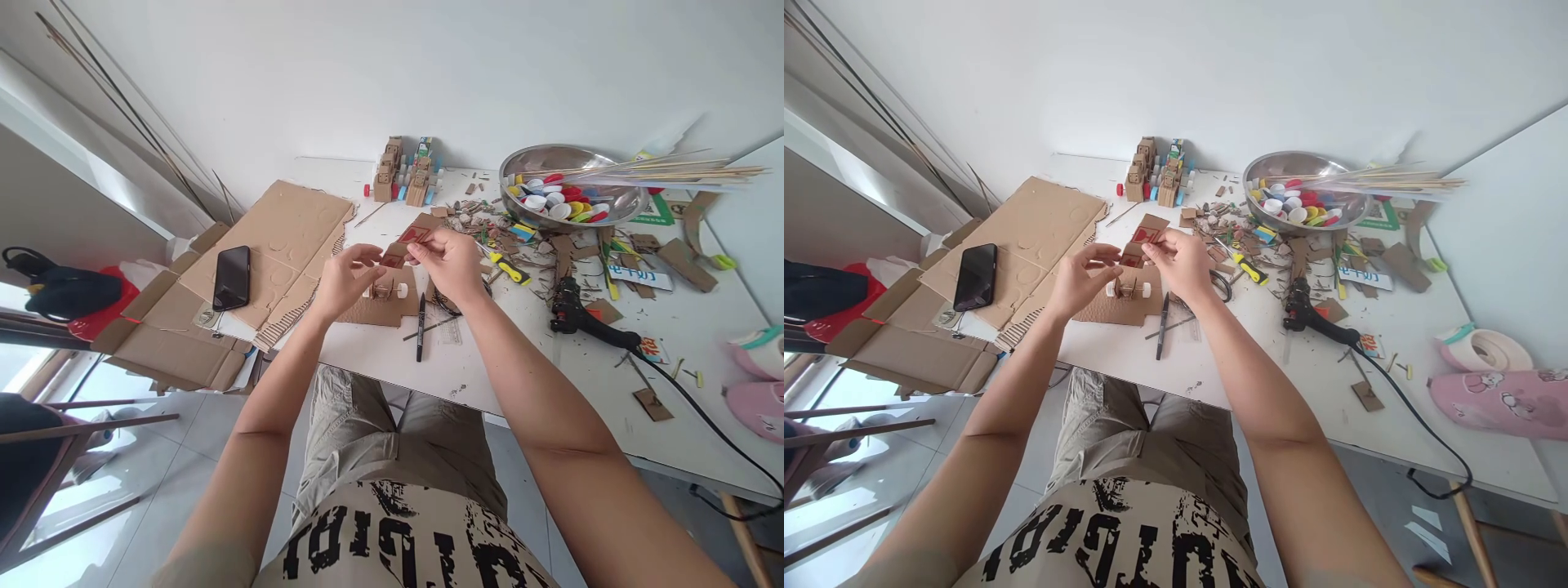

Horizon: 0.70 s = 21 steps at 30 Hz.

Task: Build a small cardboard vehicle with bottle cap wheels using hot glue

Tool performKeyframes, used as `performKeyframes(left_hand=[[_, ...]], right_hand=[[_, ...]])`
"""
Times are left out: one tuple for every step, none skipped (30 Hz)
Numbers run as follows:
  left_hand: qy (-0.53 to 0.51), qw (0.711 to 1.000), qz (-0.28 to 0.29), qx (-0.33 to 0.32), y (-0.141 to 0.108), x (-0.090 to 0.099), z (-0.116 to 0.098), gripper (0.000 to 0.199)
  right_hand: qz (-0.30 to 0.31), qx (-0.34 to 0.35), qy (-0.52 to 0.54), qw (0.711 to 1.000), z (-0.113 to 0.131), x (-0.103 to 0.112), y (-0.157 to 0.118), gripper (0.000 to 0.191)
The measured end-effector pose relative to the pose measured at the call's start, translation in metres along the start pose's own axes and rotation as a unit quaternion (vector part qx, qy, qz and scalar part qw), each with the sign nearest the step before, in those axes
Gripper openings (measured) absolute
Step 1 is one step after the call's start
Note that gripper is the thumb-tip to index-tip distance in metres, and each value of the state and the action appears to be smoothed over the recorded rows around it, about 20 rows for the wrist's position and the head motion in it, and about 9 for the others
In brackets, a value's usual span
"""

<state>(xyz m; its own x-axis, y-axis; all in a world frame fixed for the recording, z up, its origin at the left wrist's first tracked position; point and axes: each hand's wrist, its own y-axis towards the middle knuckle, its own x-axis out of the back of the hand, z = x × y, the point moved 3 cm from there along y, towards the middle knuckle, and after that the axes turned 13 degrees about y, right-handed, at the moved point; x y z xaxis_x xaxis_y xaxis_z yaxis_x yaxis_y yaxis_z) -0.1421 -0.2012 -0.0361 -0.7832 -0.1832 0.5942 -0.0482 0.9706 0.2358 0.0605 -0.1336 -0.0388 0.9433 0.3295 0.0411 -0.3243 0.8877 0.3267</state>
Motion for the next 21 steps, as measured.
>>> performKeyframes(left_hand=[[0.013, 1.0, 0.002, -0.002, 0.0, 0.004, 0.004, 0.029], [0.027, 1.0, 0.009, -0.003, -0.001, 0.008, 0.009, 0.037], [0.04, 0.999, 0.023, -0.004, -0.001, 0.01, 0.014, 0.044], [0.051, 0.998, 0.039, -0.003, -0.002, 0.012, 0.02, 0.049], [0.059, 0.997, 0.056, -0.001, -0.003, 0.012, 0.024, 0.053], [0.065, 0.995, 0.071, 0.001, -0.004, 0.012, 0.029, 0.056], [0.069, 0.994, 0.084, 0.003, -0.004, 0.011, 0.032, 0.059], [0.073, 0.993, 0.093, 0.004, -0.005, 0.009, 0.035, 0.06], [0.076, 0.992, 0.1, 0.004, -0.005, 0.006, 0.037, 0.062], [0.079, 0.991, 0.104, 0.003, -0.005, 0.004, 0.038, 0.063], [0.082, 0.991, 0.106, 0.002, -0.004, 0.001, 0.039, 0.063], [0.084, 0.991, 0.108, 0.001, -0.004, -0.001, 0.039, 0.064], [0.087, 0.99, 0.109, 0.001, -0.003, -0.003, 0.04, 0.065], [0.09, 0.99, 0.112, 0.0, -0.002, -0.005, 0.04, 0.065], [0.093, 0.989, 0.114, -0.002, -0.002, -0.006, 0.04, 0.065], [0.098, 0.988, 0.118, -0.005, -0.002, -0.008, 0.04, 0.066], [0.103, 0.987, 0.122, -0.009, -0.002, -0.009, 0.04, 0.066], [0.111, 0.986, 0.126, -0.012, -0.002, -0.01, 0.041, 0.066], [0.12, 0.984, 0.128, -0.014, -0.002, -0.01, 0.041, 0.066], [0.13, 0.983, 0.129, -0.015, -0.002, -0.011, 0.041, 0.066], [0.14, 0.982, 0.128, -0.016, -0.003, -0.011, 0.041, 0.066]], right_hand=[[-0.006, -0.004, -0.005, 1.0, -0.005, -0.001, 0.0, 0.031], [-0.008, -0.011, -0.014, 1.0, -0.01, -0.003, 0.0, 0.03], [-0.005, -0.018, -0.024, 1.0, -0.015, -0.006, 0.0, 0.029], [0.002, -0.026, -0.032, 0.999, -0.019, -0.008, -0.001, 0.028], [0.011, -0.032, -0.039, 0.999, -0.023, -0.011, -0.002, 0.028], [0.021, -0.037, -0.044, 0.998, -0.026, -0.014, -0.003, 0.028], [0.03, -0.04, -0.051, 0.997, -0.029, -0.016, -0.004, 0.028], [0.036, -0.041, -0.058, 0.997, -0.032, -0.018, -0.005, 0.028], [0.039, -0.04, -0.068, 0.996, -0.033, -0.02, -0.006, 0.029], [0.041, -0.038, -0.079, 0.995, -0.034, -0.021, -0.007, 0.029], [0.041, -0.034, -0.089, 0.995, -0.035, -0.021, -0.007, 0.03], [0.041, -0.031, -0.098, 0.994, -0.034, -0.021, -0.007, 0.03], [0.045, -0.029, -0.104, 0.993, -0.033, -0.021, -0.007, 0.03], [0.051, -0.029, -0.108, 0.992, -0.032, -0.021, -0.006, 0.028], [0.059, -0.029, -0.11, 0.992, -0.03, -0.021, -0.006, 0.027], [0.067, -0.029, -0.112, 0.991, -0.028, -0.021, -0.006, 0.025], [0.075, -0.029, -0.114, 0.99, -0.026, -0.021, -0.006, 0.024], [0.081, -0.027, -0.117, 0.989, -0.025, -0.021, -0.006, 0.023], [0.087, -0.025, -0.121, 0.989, -0.023, -0.021, -0.006, 0.023], [0.092, -0.023, -0.126, 0.988, -0.023, -0.021, -0.006, 0.023], [0.096, -0.021, -0.132, 0.986, -0.022, -0.021, -0.006, 0.023]])
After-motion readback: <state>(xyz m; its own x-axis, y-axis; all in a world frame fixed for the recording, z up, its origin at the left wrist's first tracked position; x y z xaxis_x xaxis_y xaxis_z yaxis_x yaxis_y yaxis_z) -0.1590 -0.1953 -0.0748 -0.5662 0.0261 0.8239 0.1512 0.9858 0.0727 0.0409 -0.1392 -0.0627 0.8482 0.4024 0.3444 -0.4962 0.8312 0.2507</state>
